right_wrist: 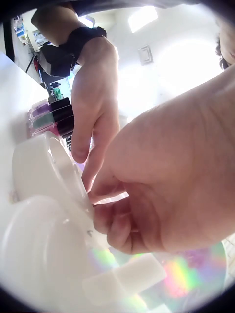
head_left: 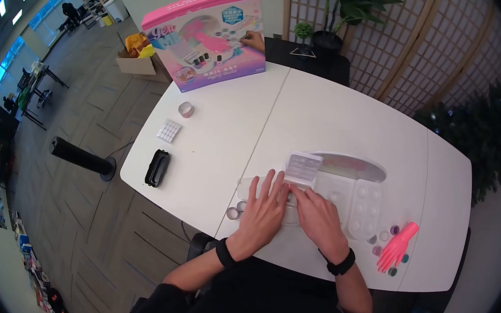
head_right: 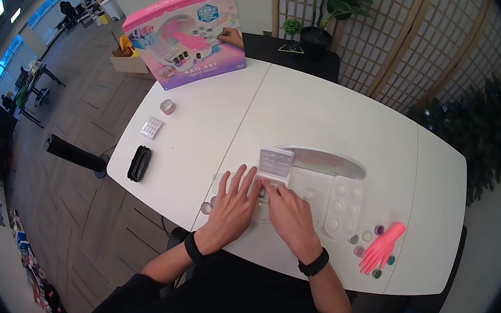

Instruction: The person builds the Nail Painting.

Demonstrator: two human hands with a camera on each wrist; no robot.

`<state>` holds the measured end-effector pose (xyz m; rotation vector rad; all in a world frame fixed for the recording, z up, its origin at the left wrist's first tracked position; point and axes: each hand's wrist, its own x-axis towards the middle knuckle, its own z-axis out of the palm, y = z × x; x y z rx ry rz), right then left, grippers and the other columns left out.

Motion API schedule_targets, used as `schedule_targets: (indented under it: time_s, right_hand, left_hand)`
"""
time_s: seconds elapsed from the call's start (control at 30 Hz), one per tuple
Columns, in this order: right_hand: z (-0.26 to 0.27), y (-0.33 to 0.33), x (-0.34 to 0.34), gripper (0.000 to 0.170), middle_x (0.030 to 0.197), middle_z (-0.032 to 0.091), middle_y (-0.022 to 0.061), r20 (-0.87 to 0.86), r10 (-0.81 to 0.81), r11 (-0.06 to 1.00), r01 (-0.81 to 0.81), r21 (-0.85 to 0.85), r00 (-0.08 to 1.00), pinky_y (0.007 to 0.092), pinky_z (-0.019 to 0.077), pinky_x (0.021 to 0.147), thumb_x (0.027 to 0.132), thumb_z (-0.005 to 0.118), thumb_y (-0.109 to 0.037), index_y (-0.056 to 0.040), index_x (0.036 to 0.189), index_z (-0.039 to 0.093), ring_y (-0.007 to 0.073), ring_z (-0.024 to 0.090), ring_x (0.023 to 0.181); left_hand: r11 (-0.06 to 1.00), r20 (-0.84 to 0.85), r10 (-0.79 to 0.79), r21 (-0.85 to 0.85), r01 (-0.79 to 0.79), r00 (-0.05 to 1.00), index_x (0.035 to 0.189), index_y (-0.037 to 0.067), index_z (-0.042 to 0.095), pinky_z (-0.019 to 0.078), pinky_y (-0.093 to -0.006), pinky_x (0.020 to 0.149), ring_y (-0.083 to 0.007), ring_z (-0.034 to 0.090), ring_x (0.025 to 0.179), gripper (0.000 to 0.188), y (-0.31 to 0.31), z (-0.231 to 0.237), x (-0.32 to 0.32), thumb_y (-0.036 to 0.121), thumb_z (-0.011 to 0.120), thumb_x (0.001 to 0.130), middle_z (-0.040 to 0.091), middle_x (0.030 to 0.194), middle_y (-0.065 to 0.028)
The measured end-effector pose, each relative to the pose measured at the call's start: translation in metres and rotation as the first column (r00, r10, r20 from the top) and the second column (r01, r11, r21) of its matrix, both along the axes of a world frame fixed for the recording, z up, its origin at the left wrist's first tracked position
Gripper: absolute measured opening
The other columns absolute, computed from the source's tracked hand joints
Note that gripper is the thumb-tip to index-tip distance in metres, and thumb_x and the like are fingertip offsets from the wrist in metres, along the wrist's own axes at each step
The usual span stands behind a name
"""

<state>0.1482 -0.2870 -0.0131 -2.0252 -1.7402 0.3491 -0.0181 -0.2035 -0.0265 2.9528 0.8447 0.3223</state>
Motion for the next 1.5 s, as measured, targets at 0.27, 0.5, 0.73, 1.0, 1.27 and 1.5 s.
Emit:
schedule_targets:
  time_s: [0.27,0.5,0.73,1.0,1.27,1.5]
  right_hand:
    - [0.027,-0.014,-0.007,0.033,0.112,0.07,0.0103,-0.098,-0.039,0.999,0.042,0.029,0.994,0.0461,0.0627,0.081,0.105,0.065,-0.007,-0.0099,0.136,0.075,0.0335,0.075,0.095]
    - [0.038,-0.043,-0.012,0.027,0.111,0.07,0.0099,-0.201,-0.056,0.998,0.061,0.018,0.978,0.0443,0.0608,0.079,0.106,0.066,-0.009,-0.0077,0.131,0.076,0.0331,0.074,0.091]
    - [0.048,-0.063,-0.022,0.023,0.106,0.071,0.0125,-0.254,-0.093,0.996,0.087,-0.035,0.963,0.0434,0.0584,0.08,0.108,0.065,-0.01,-0.0052,0.128,0.076,0.0354,0.073,0.091]
    - [0.047,-0.071,-0.029,0.022,0.106,0.072,0.0131,-0.257,-0.068,0.998,0.063,-0.027,0.964,0.0445,0.059,0.08,0.108,0.065,-0.01,-0.006,0.127,0.075,0.0367,0.073,0.091]
    - [0.051,-0.071,-0.039,0.022,0.107,0.074,0.0115,-0.373,0.013,1.0,-0.015,-0.001,0.928,0.0407,0.0581,0.078,0.11,0.066,-0.014,-0.0065,0.128,0.076,0.0326,0.072,0.085]
    - [0.045,-0.069,-0.048,0.027,0.101,0.073,0.0035,-0.824,0.01,0.997,-0.068,-0.034,0.566,0.0288,0.0512,0.074,0.112,0.069,-0.02,-0.0022,0.132,0.072,0.0114,0.062,0.081]
  left_hand:
    - [0.975,0.219,0.096,-0.218,-0.047,0.971,0.155,0.004,0.057,0.0377,-0.0602,0.124,-0.0471,0.043,0.153,0.057,0.025,0.042,-0.037,-0.003,0.062,0.099,0.049,0.163,-0.0234]
    - [0.845,0.185,0.291,-0.51,-0.161,0.939,0.121,0.008,0.074,0.0534,-0.045,0.11,-0.0356,0.062,0.133,0.019,0.038,0.047,-0.113,0.003,0.068,0.104,0.065,0.141,-0.011]
    - [0.808,0.146,0.294,-0.565,-0.164,0.945,0.125,0.008,0.07,0.0534,-0.0457,0.109,-0.0367,0.064,0.13,0.027,0.015,0.015,-0.133,0.011,0.077,0.1,0.064,0.14,-0.0108]
    - [0.88,0.167,0.276,-0.441,-0.179,0.947,0.112,0.008,0.072,0.0564,-0.046,0.103,-0.0372,0.068,0.121,0.017,0.017,-0.011,-0.133,0.01,0.079,0.097,0.072,0.126,-0.0108]
    - [0.813,0.466,0.316,-0.582,0.017,0.827,0.107,0.004,0.072,0.059,-0.0421,0.103,-0.0333,0.073,0.122,0.015,0.004,0.037,-0.134,0.002,0.081,0.095,0.074,0.135,-0.0119]
    - [0.827,0.647,0.097,-0.476,0.3,0.757,0.103,0.005,0.075,0.0616,-0.0408,0.101,-0.0308,0.075,0.119,0.019,-0.029,0.06,-0.097,-0.004,0.084,0.09,0.074,0.136,-0.0128]
